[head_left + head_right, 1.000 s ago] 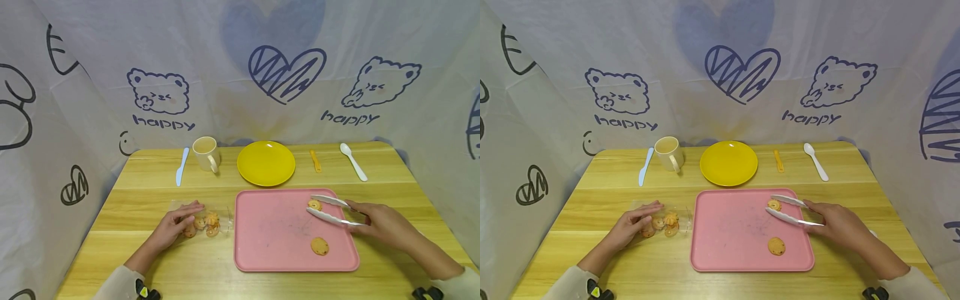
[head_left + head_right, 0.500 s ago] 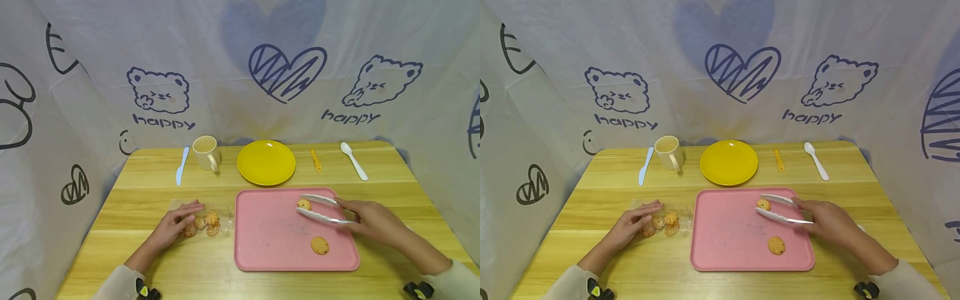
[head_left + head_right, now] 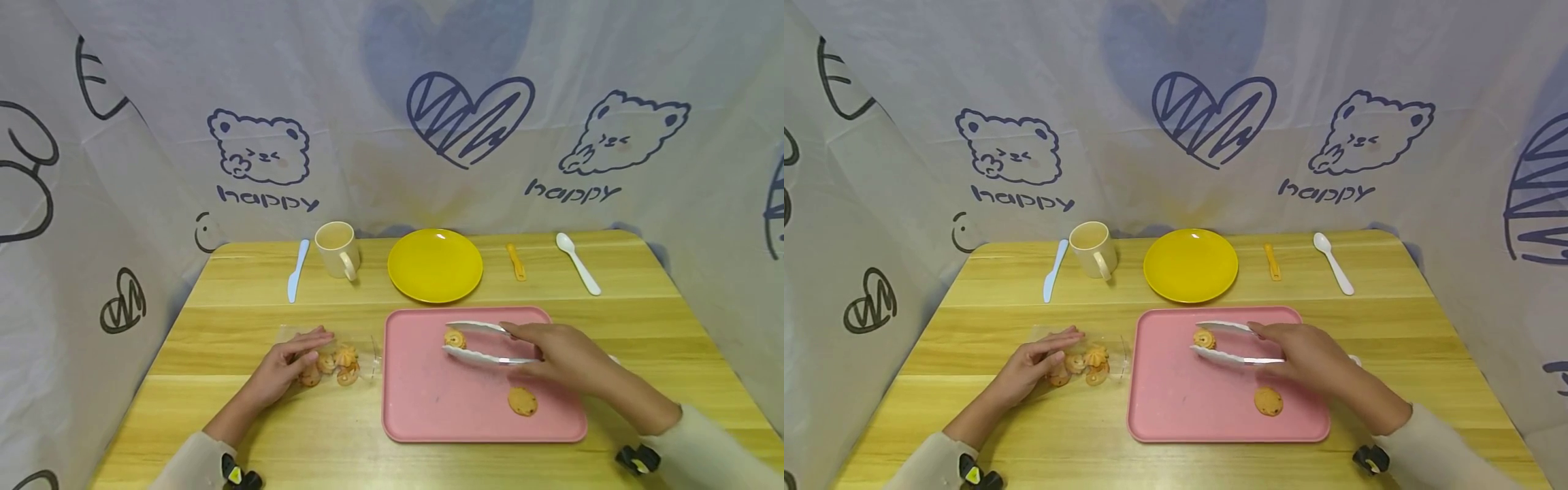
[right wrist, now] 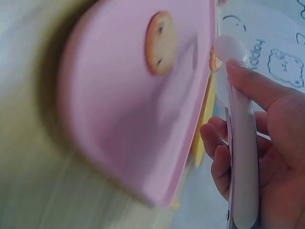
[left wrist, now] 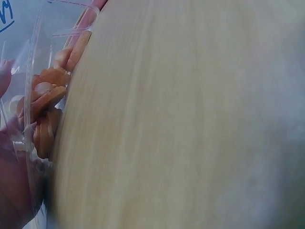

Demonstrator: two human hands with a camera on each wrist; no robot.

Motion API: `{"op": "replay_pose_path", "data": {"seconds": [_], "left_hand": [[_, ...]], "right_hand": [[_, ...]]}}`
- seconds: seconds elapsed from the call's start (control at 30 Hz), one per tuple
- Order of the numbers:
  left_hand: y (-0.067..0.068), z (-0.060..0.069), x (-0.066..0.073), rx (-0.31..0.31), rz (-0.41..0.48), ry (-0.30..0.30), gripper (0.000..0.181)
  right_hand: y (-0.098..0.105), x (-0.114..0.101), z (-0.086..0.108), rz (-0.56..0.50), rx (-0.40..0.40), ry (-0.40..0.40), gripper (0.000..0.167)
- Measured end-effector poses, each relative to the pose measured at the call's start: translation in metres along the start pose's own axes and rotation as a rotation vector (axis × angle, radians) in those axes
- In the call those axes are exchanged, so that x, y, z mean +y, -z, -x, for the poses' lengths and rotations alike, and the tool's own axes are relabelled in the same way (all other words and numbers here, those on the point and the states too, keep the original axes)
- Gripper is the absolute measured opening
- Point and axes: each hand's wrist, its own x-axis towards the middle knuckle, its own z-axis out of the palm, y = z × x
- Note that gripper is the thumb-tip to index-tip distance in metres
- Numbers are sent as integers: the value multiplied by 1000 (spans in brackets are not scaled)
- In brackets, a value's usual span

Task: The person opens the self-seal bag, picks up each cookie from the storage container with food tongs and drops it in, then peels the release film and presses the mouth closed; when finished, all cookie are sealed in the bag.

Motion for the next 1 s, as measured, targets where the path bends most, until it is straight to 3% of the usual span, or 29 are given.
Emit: {"op": "replay_pose_path", "data": {"seconds": [0.63, 1.0], "left_hand": [[0, 0, 1, -1, 9, 9, 35], [0, 0, 0, -4, 27, 6, 35]], "right_hand": [[-23, -69, -51, -52, -54, 139, 74], [-37, -93, -78, 33, -45, 250, 72]]}}
